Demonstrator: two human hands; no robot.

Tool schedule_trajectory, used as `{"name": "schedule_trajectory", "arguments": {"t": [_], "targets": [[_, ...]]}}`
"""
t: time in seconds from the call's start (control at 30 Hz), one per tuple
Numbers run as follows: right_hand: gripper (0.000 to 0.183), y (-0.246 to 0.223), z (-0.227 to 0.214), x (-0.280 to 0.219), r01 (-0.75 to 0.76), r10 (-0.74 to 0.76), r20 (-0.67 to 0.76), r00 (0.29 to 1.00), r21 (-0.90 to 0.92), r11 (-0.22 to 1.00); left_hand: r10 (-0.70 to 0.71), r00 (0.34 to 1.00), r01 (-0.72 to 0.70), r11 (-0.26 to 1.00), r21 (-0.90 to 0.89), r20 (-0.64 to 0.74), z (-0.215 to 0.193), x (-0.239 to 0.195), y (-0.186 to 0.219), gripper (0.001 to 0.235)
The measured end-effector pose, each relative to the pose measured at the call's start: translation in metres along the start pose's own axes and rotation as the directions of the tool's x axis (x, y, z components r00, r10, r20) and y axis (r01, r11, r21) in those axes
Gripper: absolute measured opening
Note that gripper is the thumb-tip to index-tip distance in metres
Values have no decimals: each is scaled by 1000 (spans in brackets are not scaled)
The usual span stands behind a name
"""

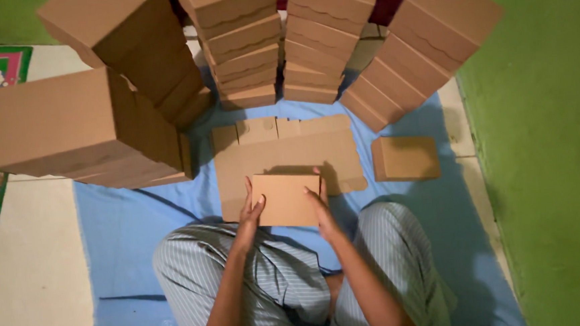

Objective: Folding a cardboard cutout into a small box

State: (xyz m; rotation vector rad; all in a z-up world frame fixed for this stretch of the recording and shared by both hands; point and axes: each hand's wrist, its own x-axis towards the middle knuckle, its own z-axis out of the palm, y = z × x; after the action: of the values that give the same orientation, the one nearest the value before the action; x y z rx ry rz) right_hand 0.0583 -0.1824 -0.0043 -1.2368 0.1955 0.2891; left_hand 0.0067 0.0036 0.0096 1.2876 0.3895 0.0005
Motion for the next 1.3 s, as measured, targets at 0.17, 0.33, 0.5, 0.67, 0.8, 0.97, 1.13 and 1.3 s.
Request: {"name": "schedule_trajectory", "arguments": {"t": [0.17,0.33,0.5,0.67,0.8,0.97,1.13,1.3], "targets": [[88,-38,-26,-5,-168,205,114,972,-273,947,-159,984,137,965,-223,-85,-5,-4,-1,68],[106,-91,-38,-29,-238,418,213,883,-565,790,-169,985,158,965,-210,-35,-17,-1,-28,61],[131,-115,-13,-38,-129,707,295,643,-868,479,-213,954,193,975,113,211,-23,0,-45,59],[125,-132,3,-52,-219,554,320,769,-683,697,-72,995,45,942,-332,-68,-7,4,-17,41],[66,-15,-119,10,-112,128,118,985,-139,984,343,831,-308,939,151,-438,-40,33,-56,28],[69,32,-246,67,486,-486,12,874,26,874,637,736,-143,478,866,-230,-52,49,-110,66],[17,-87,-208,25,506,-460,-250,852,620,600,281,939,117,279,953,-198,-25,35,-93,105],[55,-113,-199,6,273,129,-686,716,445,853,237,930,212,276,937,-280,-22,32,-94,114]]}}
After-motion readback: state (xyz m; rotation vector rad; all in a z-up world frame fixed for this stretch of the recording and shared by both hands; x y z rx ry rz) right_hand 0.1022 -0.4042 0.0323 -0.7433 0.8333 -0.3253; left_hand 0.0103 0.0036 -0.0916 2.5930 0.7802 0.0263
